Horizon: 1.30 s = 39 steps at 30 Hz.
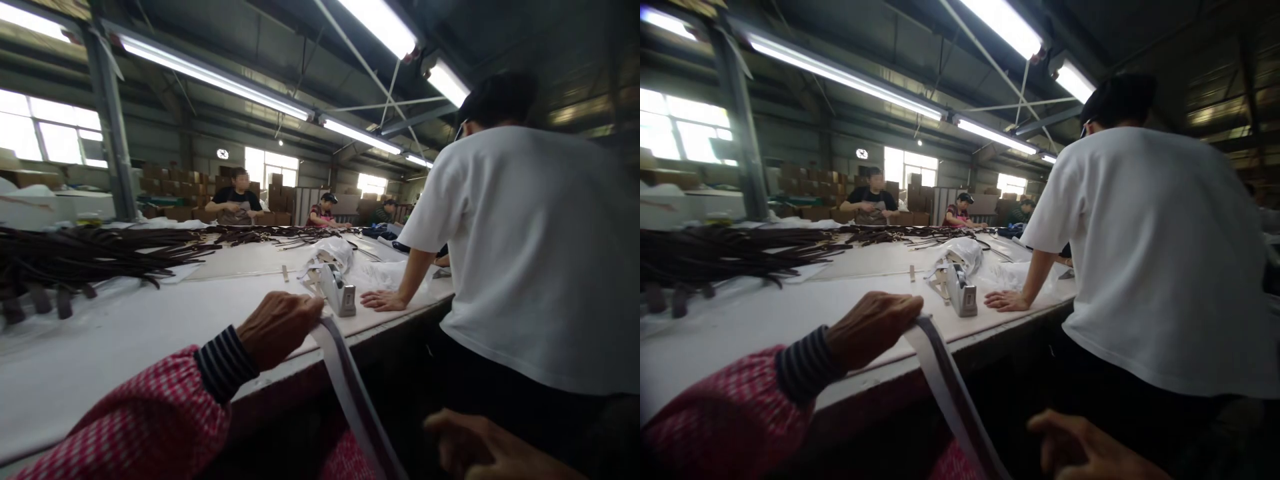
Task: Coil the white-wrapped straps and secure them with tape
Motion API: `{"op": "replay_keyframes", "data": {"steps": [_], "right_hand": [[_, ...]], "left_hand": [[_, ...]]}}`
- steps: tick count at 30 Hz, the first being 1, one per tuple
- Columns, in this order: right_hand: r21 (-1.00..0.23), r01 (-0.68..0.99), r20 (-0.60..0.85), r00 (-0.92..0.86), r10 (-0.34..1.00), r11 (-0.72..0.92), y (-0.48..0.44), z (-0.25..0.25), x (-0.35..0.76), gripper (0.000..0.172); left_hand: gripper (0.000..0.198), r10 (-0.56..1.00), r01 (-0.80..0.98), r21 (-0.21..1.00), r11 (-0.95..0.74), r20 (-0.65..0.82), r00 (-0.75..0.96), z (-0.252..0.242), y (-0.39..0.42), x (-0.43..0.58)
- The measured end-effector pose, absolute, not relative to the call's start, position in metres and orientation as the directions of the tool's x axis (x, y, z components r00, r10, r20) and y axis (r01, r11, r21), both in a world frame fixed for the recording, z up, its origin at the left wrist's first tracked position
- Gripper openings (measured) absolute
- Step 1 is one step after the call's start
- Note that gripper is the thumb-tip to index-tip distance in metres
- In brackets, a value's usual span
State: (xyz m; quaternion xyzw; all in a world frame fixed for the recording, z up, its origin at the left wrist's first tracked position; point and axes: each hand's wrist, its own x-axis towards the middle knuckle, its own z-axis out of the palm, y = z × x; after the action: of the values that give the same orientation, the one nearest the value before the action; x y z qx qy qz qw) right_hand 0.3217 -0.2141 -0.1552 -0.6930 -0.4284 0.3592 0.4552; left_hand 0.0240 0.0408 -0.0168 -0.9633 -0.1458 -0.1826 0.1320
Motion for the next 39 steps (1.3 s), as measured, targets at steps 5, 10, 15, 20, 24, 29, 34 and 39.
{"op": "replay_keyframes", "data": {"steps": [5,10,15,20,24,29,34,39], "right_hand": [[-0.951,0.290,0.091,-0.084,0.992,0.111,-0.142,-0.110,0.254,0.042],[-0.996,0.064,0.058,-0.038,0.998,0.060,-0.118,-0.121,0.233,0.051],[-0.988,0.144,0.062,0.002,0.998,0.061,-0.119,-0.118,0.235,0.054],[-0.985,0.169,0.036,-0.012,0.999,0.038,-0.119,-0.114,0.236,0.052],[-0.980,0.198,0.020,-0.035,0.999,0.026,-0.121,-0.108,0.235,0.052],[-0.973,0.229,0.034,-0.023,0.999,0.039,-0.123,-0.089,0.234,0.054],[-0.956,0.294,0.027,0.015,1.000,0.021,-0.125,-0.083,0.246,0.055],[-0.935,0.353,-0.024,-0.002,1.000,-0.021,-0.122,-0.090,0.254,0.055]], "left_hand": [[0.014,0.076,0.189,-0.359,-0.914,0.304,0.950,-0.026,0.014,0.045],[0.014,0.115,0.194,-0.435,-0.880,0.200,0.973,-0.030,0.015,0.035],[0.009,0.217,0.244,-0.344,-0.907,0.115,0.969,-0.043,0.013,0.033],[0.006,0.150,0.226,-0.379,-0.898,0.219,0.964,-0.059,0.011,0.039],[0.008,0.102,0.209,-0.399,-0.893,0.272,0.957,-0.067,0.013,0.038],[0.010,0.146,0.217,-0.329,-0.919,0.225,0.963,-0.065,0.022,0.031],[0.013,0.300,0.296,0.047,-0.954,0.184,0.936,-0.058,0.047,0.006],[0.047,0.323,0.192,0.839,-0.509,-0.020,0.946,-0.052,0.056,-0.020]]}}
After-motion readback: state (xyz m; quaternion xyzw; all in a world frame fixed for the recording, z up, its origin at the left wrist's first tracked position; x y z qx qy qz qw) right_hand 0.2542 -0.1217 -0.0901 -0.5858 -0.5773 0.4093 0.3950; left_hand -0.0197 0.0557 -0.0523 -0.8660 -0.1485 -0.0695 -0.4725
